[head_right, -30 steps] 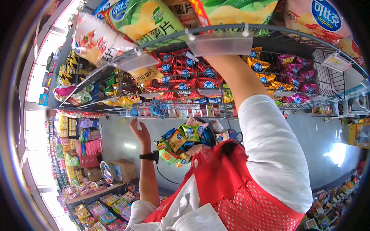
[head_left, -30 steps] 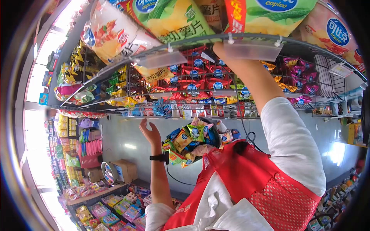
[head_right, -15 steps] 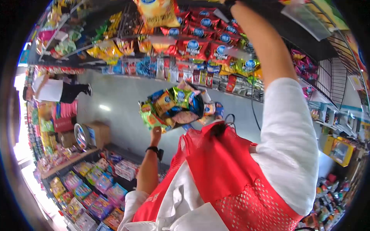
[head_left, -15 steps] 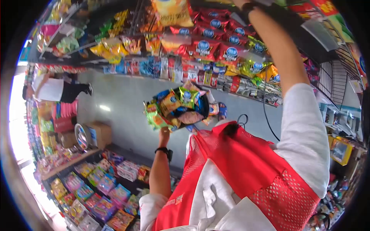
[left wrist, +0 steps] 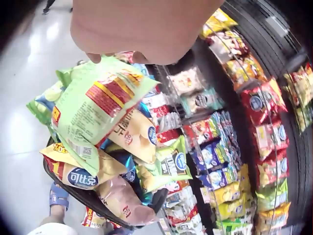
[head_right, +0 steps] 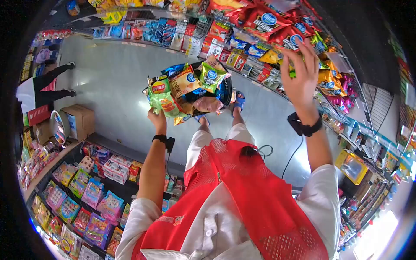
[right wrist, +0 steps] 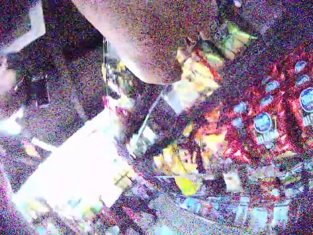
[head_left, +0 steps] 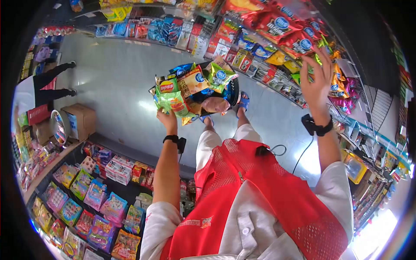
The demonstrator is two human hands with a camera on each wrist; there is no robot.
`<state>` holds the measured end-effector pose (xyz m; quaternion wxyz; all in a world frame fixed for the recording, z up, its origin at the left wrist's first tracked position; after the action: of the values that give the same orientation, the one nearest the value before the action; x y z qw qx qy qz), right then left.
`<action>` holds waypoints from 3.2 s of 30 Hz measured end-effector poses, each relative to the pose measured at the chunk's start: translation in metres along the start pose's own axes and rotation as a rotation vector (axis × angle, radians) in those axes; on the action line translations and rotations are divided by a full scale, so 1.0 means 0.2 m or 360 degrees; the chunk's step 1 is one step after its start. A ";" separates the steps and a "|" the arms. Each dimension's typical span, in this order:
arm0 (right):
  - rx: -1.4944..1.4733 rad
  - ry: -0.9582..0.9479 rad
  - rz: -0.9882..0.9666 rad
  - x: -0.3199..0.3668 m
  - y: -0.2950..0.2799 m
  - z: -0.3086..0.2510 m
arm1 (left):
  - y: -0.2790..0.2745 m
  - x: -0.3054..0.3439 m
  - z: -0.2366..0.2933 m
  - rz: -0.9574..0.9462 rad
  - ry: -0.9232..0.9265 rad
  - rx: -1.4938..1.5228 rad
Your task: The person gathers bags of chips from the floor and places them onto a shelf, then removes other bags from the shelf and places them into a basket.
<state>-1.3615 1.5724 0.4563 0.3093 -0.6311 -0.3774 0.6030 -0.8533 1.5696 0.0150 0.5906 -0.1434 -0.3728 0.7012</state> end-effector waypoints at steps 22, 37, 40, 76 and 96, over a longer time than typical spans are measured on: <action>-0.2190 0.1288 -0.1271 1.26 2.15 -1.15 | 0.25 0.06 0.08 -0.0537 0.0011 0.0874; -0.0856 0.0609 -0.1012 0.83 2.05 -1.25 | 0.26 -0.60 -0.14 -0.0858 -0.0306 0.0118; -0.1163 0.0655 -0.1117 0.84 2.12 -1.42 | 0.27 -0.60 -0.35 -0.0706 -0.0382 0.0712; -0.2938 0.1902 -0.1134 1.00 2.32 -1.21 | 0.18 -0.52 -0.09 -0.0894 -0.0265 0.0962; -0.2543 0.1497 -0.0869 1.09 1.62 -0.41 | 0.62 0.27 1.09 -0.1175 0.0249 0.1283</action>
<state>-1.2497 1.5921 0.0735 0.0378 -0.7227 -0.6475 -0.2388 -1.0972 1.5400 0.0911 0.8314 0.1828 -0.0553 0.5219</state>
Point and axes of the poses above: each hand's wrist, its own x-axis away from the middle knuckle, its own y-axis out of the palm, z = x × y, the point moved 7 cm from there along -x, towards the middle knuckle, and after that the axes turned 5 degrees about -z, right-handed, at the moved point
